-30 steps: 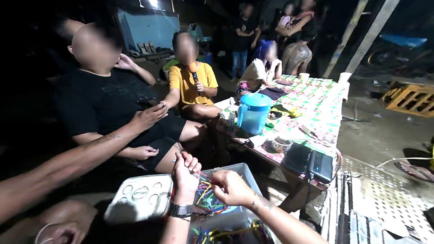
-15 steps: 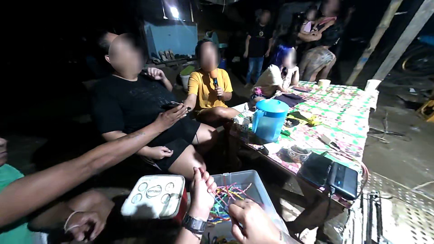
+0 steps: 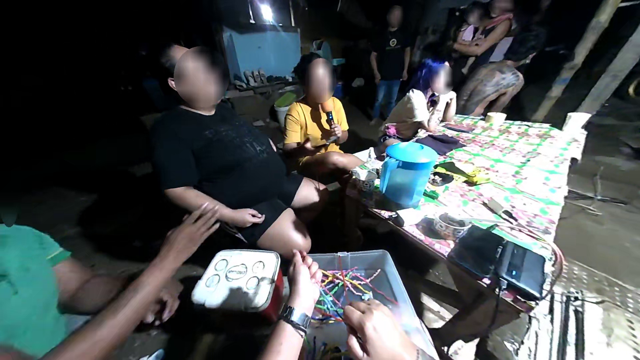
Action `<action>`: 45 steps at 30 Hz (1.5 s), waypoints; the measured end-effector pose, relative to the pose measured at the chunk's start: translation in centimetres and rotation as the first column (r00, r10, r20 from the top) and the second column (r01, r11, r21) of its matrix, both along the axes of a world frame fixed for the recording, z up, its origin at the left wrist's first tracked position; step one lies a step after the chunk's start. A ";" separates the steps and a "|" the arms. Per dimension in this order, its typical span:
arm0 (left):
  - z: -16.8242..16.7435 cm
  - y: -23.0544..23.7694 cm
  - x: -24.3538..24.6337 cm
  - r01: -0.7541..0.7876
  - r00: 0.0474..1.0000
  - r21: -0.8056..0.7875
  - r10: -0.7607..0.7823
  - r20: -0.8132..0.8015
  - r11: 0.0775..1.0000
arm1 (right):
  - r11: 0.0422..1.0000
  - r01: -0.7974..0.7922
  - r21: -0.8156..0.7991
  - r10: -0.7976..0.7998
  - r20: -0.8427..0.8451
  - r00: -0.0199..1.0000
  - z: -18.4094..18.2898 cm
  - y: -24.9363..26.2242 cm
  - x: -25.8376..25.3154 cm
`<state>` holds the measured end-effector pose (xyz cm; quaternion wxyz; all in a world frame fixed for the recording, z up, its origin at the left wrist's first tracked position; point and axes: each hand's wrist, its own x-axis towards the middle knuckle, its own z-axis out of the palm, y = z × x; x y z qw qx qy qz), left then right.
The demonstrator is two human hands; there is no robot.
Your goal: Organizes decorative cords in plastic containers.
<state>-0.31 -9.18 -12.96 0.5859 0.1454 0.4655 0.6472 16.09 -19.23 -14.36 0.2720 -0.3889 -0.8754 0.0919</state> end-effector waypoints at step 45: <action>16.9 2.7 -10.5 0.079 0.601 0.709 0.534 -0.595 0.701 | 0.907 -0.404 -0.119 0.071 -0.902 0.425 18.3 18.7 -10.6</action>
